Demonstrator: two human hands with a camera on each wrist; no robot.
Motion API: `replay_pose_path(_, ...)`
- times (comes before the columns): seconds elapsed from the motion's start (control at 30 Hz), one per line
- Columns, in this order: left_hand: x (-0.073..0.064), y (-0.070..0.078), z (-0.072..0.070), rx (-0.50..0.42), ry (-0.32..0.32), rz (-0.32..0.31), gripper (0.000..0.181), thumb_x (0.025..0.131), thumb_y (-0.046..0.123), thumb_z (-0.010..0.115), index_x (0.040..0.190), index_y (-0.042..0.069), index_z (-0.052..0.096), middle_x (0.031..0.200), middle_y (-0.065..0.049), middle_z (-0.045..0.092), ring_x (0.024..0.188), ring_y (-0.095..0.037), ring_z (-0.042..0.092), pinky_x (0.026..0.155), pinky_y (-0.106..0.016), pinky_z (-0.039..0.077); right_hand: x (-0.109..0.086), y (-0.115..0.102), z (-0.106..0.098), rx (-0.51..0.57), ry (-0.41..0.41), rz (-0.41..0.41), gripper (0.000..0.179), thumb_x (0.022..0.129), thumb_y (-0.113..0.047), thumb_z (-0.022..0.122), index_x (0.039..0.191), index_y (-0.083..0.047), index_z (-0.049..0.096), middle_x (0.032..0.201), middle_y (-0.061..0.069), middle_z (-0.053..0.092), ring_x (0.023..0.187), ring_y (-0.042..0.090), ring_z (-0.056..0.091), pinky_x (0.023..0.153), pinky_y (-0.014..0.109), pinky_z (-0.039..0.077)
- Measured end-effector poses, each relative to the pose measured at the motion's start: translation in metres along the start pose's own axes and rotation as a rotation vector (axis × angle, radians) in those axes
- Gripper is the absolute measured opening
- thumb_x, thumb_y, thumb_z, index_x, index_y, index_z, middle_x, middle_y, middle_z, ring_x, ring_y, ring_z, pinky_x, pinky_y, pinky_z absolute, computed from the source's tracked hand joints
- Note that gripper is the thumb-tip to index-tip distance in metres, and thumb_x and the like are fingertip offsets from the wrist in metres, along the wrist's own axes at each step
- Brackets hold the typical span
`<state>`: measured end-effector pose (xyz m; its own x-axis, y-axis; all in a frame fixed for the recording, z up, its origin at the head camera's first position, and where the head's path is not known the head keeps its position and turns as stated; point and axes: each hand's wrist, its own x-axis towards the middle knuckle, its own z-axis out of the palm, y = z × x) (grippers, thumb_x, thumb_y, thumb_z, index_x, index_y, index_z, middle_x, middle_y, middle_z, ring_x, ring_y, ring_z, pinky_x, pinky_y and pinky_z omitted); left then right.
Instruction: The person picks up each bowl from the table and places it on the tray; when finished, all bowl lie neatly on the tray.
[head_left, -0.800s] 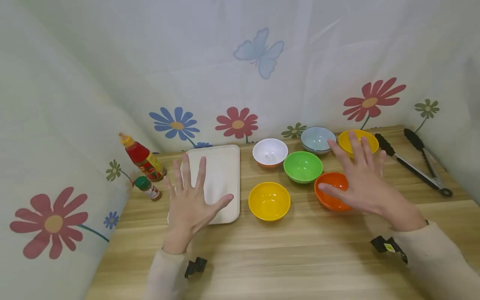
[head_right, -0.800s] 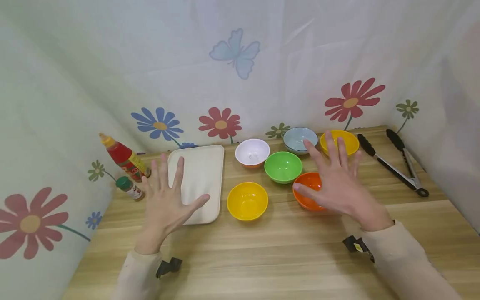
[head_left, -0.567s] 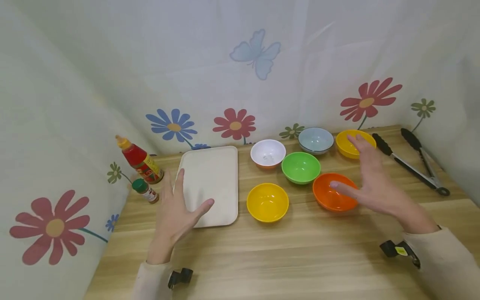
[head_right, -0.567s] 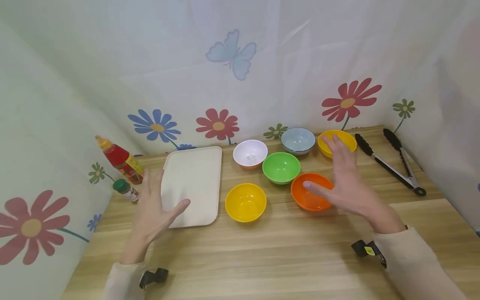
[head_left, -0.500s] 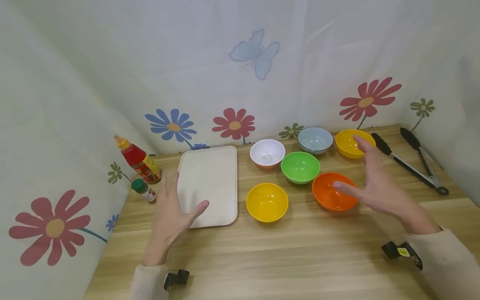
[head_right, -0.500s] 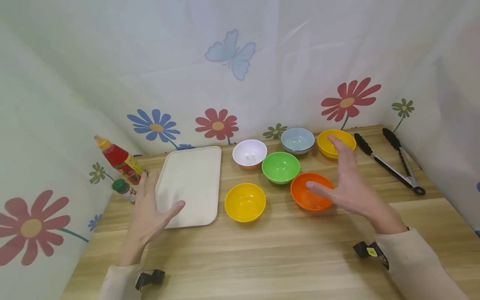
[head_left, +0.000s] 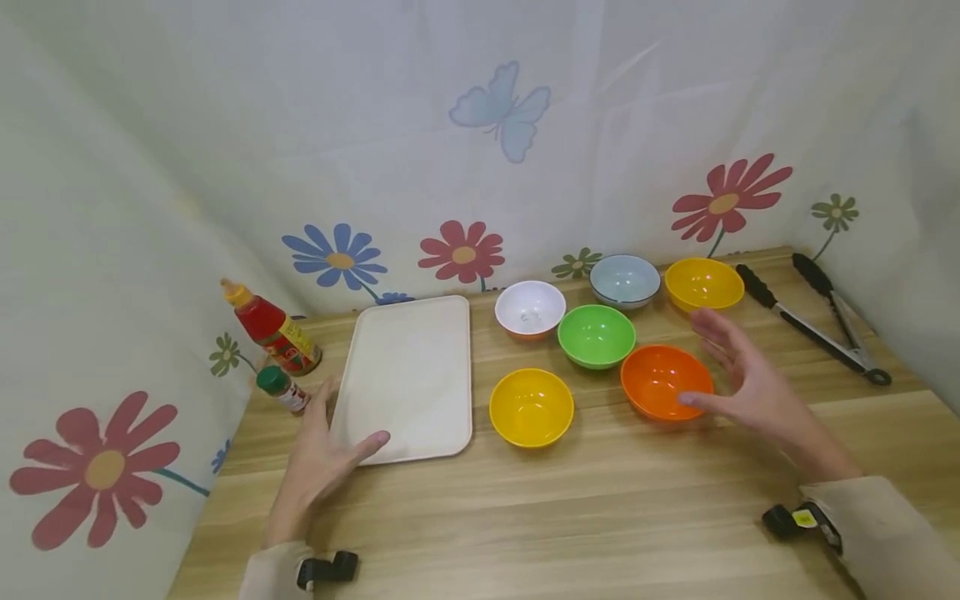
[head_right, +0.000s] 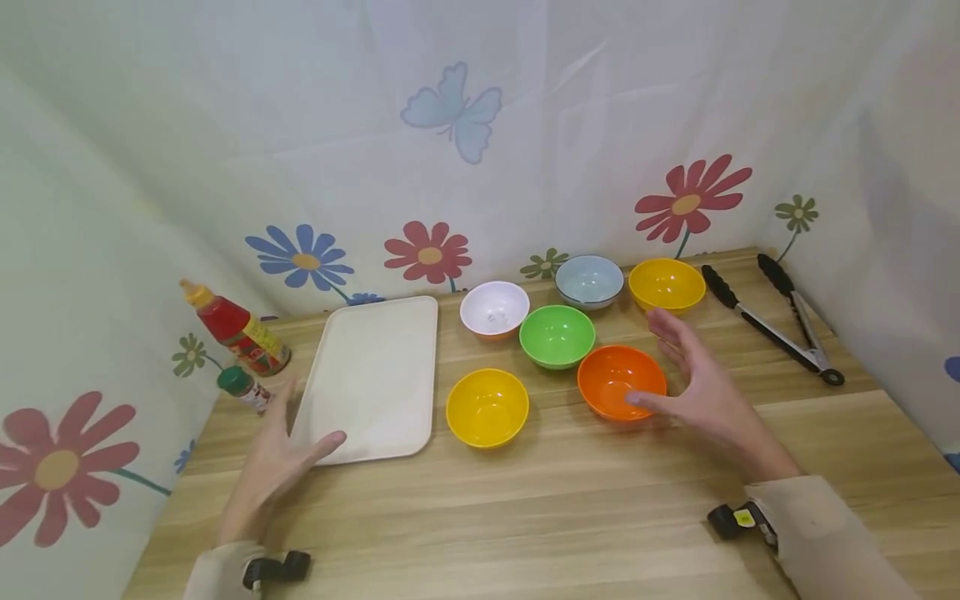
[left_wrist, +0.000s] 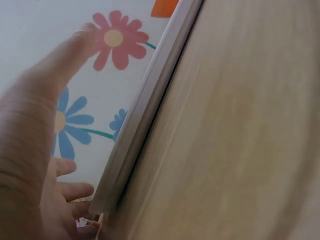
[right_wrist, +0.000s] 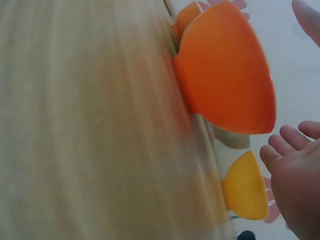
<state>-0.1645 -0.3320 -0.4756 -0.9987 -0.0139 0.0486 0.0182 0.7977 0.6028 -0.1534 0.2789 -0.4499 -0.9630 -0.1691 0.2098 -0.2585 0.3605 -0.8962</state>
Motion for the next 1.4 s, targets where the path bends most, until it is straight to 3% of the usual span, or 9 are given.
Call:
replay_pose_path(0.2, 0.003, -0.015, 0.003, 0.007, -0.006, 0.017, 0.145, 0.077, 0.068, 0.097, 0.179, 0.01, 0.012, 0.181, -0.024, 0.027, 0.167, -0.05, 0.026, 0.134, -0.074, 0.025, 0.001, 0.01, 0.002, 0.016, -0.041, 0.007, 0.11, 0.094, -0.004, 0.089, 0.178, -0.016, 0.019, 0.18, 0.021, 0.028, 0.163, 0.034, 0.032, 0.116, 0.0, 0.034)
replay_pose_path(0.33, 0.003, -0.029, 0.004, -0.003, -0.023, 0.036, 0.145, 0.073, 0.067, 0.099, 0.179, 0.014, 0.015, 0.181, -0.022, 0.028, 0.167, -0.049, 0.026, 0.133, -0.074, 0.026, -0.002, 0.014, 0.0, 0.019, -0.071, 0.03, 0.109, 0.095, -0.007, 0.088, 0.178, -0.017, 0.018, 0.18, 0.021, 0.028, 0.163, 0.04, 0.03, 0.113, -0.002, 0.034)
replay_pose_path(0.53, 0.003, -0.044, -0.004, -0.043, -0.055, 0.097, 0.143, 0.071, 0.055, 0.105, 0.178, 0.01, 0.02, 0.181, -0.021, 0.029, 0.167, -0.049, 0.024, 0.135, -0.072, 0.023, -0.002, 0.018, 0.0, -0.003, -0.101, 0.066, 0.107, 0.094, -0.012, 0.091, 0.175, -0.01, 0.021, 0.179, 0.019, 0.032, 0.161, 0.047, 0.03, 0.111, -0.004, 0.033)
replay_pose_path(0.8, -0.002, -0.041, -0.006, 0.067, -0.083, 0.054, 0.144, 0.074, 0.067, 0.099, 0.178, 0.009, 0.019, 0.184, -0.028, 0.011, 0.166, -0.059, 0.016, 0.13, -0.081, 0.023, -0.004, 0.022, 0.002, -0.02, -0.129, 0.088, 0.107, 0.092, -0.015, 0.093, 0.173, -0.009, 0.025, 0.177, 0.017, 0.034, 0.16, 0.043, 0.034, 0.109, -0.004, 0.032)
replay_pose_path(1.13, -0.007, -0.035, 0.004, 0.02, -0.053, 0.083, 0.14, 0.07, 0.065, 0.102, 0.175, 0.009, 0.029, 0.182, -0.029, 0.02, 0.166, -0.057, 0.02, 0.131, -0.08, 0.023, -0.01, 0.023, 0.0, -0.086, -0.155, 0.09, 0.104, 0.092, -0.021, 0.094, 0.171, -0.009, 0.029, 0.171, 0.02, 0.041, 0.148, 0.04, 0.047, 0.105, 0.0, 0.038)
replay_pose_path(1.23, -0.008, -0.038, 0.001, 0.017, -0.066, 0.071, 0.14, 0.07, 0.063, 0.103, 0.174, 0.005, 0.028, 0.182, -0.029, 0.019, 0.167, -0.056, 0.017, 0.131, -0.08, 0.022, -0.01, 0.024, 0.002, -0.076, -0.168, 0.092, 0.103, 0.091, -0.022, 0.094, 0.171, -0.007, 0.03, 0.17, 0.019, 0.044, 0.146, 0.034, 0.049, 0.106, 0.001, 0.04)
replay_pose_path(1.4, -0.007, -0.041, -0.003, 0.015, -0.077, 0.069, 0.139, 0.072, 0.063, 0.102, 0.174, 0.005, 0.027, 0.183, -0.026, 0.019, 0.169, -0.053, 0.014, 0.133, -0.078, 0.019, -0.007, 0.028, 0.004, -0.063, -0.177, 0.087, 0.104, 0.09, -0.023, 0.096, 0.17, -0.007, 0.031, 0.169, 0.016, 0.045, 0.141, 0.005, 0.049, 0.109, 0.001, 0.039)
